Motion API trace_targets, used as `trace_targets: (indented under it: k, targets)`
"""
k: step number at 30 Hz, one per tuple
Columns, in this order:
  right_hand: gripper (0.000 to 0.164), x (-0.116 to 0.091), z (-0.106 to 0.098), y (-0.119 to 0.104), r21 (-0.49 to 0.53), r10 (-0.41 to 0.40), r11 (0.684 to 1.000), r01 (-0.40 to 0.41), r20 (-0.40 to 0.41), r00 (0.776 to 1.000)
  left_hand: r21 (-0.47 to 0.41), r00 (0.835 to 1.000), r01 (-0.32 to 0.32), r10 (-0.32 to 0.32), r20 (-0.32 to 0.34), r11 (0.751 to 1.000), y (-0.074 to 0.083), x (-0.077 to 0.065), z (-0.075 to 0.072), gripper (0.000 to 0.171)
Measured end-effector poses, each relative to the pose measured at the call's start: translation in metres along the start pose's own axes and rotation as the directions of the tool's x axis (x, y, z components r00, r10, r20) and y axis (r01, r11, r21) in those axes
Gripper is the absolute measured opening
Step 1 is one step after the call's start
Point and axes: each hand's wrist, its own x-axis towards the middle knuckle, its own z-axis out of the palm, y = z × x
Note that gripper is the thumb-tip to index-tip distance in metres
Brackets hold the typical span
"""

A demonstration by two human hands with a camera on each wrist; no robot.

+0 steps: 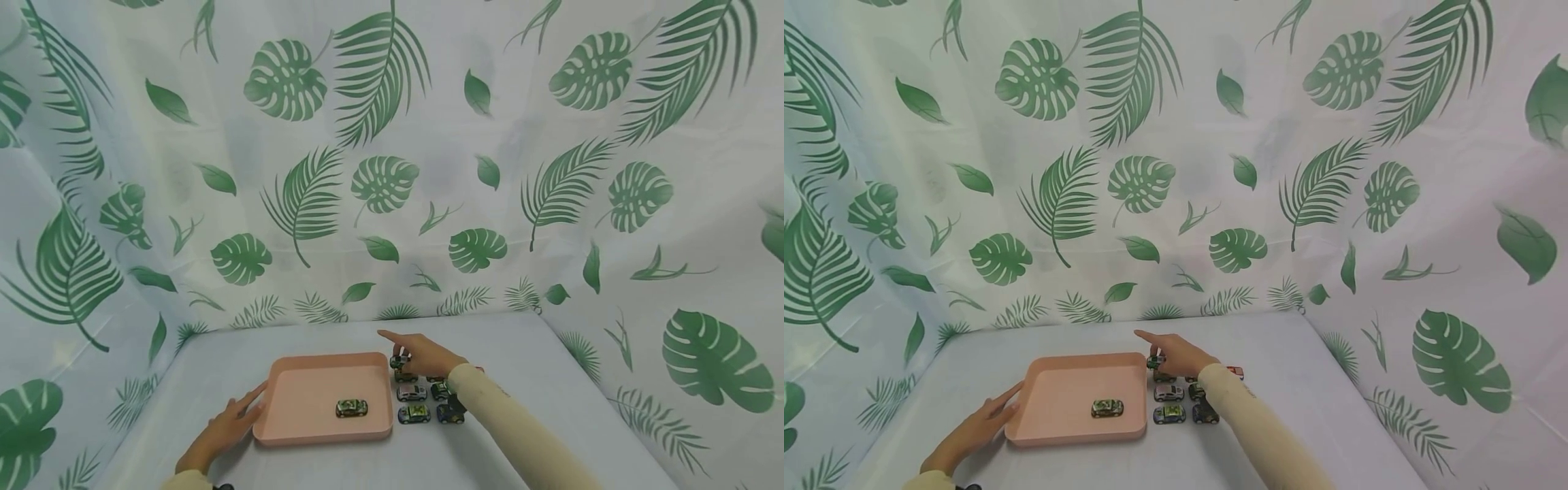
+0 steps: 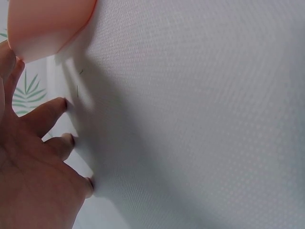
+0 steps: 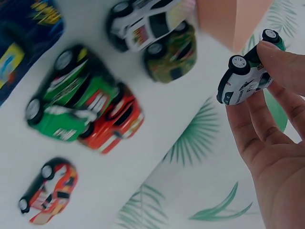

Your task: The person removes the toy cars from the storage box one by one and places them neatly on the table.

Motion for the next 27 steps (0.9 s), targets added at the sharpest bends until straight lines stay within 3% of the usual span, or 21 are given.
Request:
trace_targets:
  k: [12,20,27]
  targets:
    - [0.091,-0.033,-0.013,0.027,0.015,0.049,0.999,-0.049,-0.026,0.998,-0.004,1.000,-0.018,0.018,0.010,1.000,-0.006,0.005,0.002,0.067]
    - [0.091,-0.054,-0.016,0.049,0.012,0.144,0.990,-0.144,-0.052,0.988,-0.026,0.999,0.041,-0.040,0.025,0.999,-0.006,0.007,0.004,0.071]
    - [0.091,-0.074,-0.017,0.068,-0.007,0.158,0.987,-0.159,-0.072,0.985,-0.028,0.999,0.046,-0.045,0.028,0.999,-0.006,0.009,0.004,0.073]
